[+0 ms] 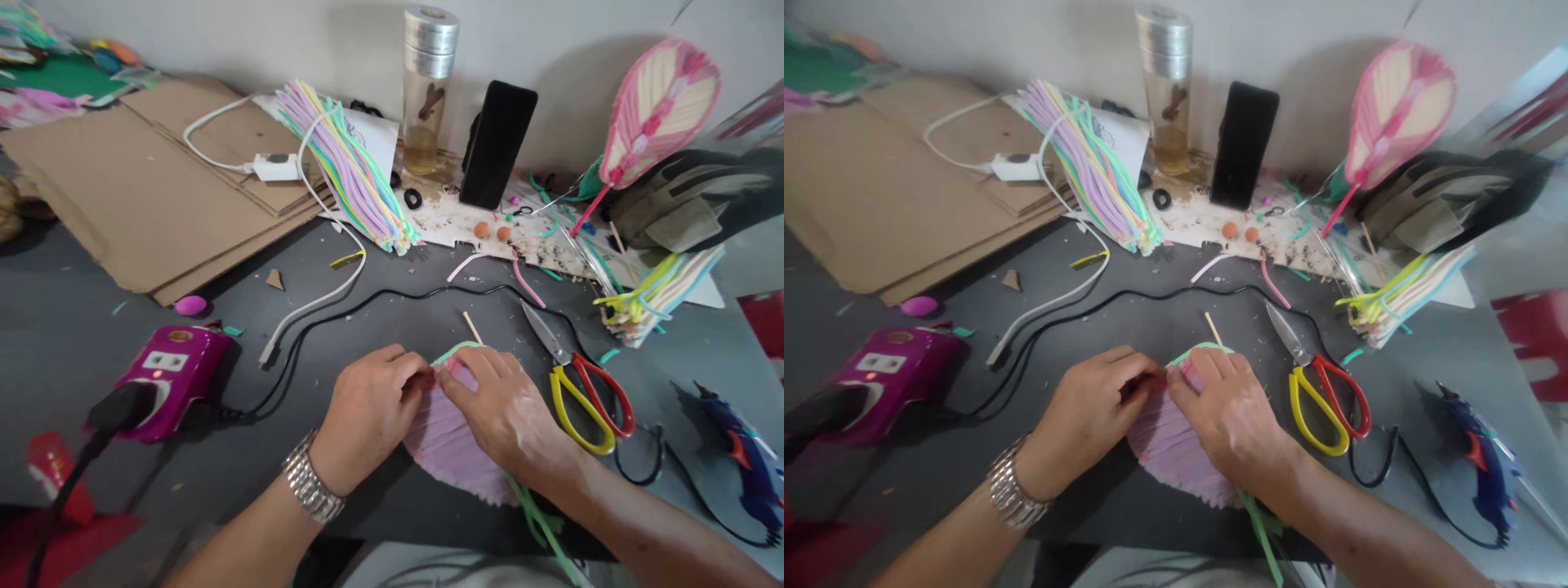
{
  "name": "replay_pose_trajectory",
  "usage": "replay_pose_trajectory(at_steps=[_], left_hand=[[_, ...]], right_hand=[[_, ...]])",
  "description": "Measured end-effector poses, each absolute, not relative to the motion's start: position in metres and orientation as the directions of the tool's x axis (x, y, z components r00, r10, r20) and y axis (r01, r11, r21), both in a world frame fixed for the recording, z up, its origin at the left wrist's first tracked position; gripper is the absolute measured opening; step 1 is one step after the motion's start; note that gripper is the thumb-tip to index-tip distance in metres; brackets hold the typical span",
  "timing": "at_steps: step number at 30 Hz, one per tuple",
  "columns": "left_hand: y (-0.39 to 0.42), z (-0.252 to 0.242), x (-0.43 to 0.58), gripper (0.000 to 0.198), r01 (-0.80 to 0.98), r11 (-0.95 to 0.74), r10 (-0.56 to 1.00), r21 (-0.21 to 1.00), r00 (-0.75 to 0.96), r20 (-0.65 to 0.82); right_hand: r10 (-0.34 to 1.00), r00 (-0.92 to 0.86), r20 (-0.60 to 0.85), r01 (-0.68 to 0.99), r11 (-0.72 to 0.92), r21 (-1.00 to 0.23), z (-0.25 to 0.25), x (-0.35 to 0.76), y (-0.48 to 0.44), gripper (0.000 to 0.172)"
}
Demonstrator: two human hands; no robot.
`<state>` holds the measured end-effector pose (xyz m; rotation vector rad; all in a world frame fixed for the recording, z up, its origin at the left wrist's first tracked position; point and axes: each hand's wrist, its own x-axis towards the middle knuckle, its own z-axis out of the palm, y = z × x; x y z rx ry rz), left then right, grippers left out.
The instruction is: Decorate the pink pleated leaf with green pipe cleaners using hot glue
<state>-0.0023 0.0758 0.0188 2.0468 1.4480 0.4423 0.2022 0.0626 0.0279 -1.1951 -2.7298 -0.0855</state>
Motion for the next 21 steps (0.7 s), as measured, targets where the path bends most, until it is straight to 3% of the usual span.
replay_pose_trajectory(at_steps=[5, 12, 16, 19, 21], left_hand=[[0.075, 0.018, -0.003, 0.016, 0.735, -0.246, 0.932, 0.632, 0.359, -0.054], [0.073, 0.015, -0.006, 0.015, 0.710, -0.280, 0.933, 0.646, 0.359, 0.010], [0.073, 0.016, -0.004, 0.015, 0.722, -0.277, 0.936, 0.634, 0.352, 0.009], [0.073, 0.016, -0.003, 0.013, 0.750, -0.262, 0.944, 0.608, 0.330, 0.000], [0.074, 0.015, -0.002, 0.012, 0.759, -0.249, 0.951, 0.601, 0.310, 0.002]], right_hand=[[0.726, -0.678, 0.118, 0.731, 0.683, -0.002, 0.029, 0.202, 0.063, 0.033], [0.763, -0.638, 0.105, 0.758, 0.646, -0.088, 0.028, 0.204, 0.063, 0.032], [0.817, -0.565, 0.119, 0.764, 0.572, -0.299, 0.034, 0.206, 0.068, 0.031], [0.829, -0.519, 0.209, 0.665, 0.545, -0.511, 0.047, 0.219, 0.071, 0.028], [0.848, -0.453, 0.273, 0.639, 0.523, -0.563, 0.057, 0.239, 0.069, 0.025]])
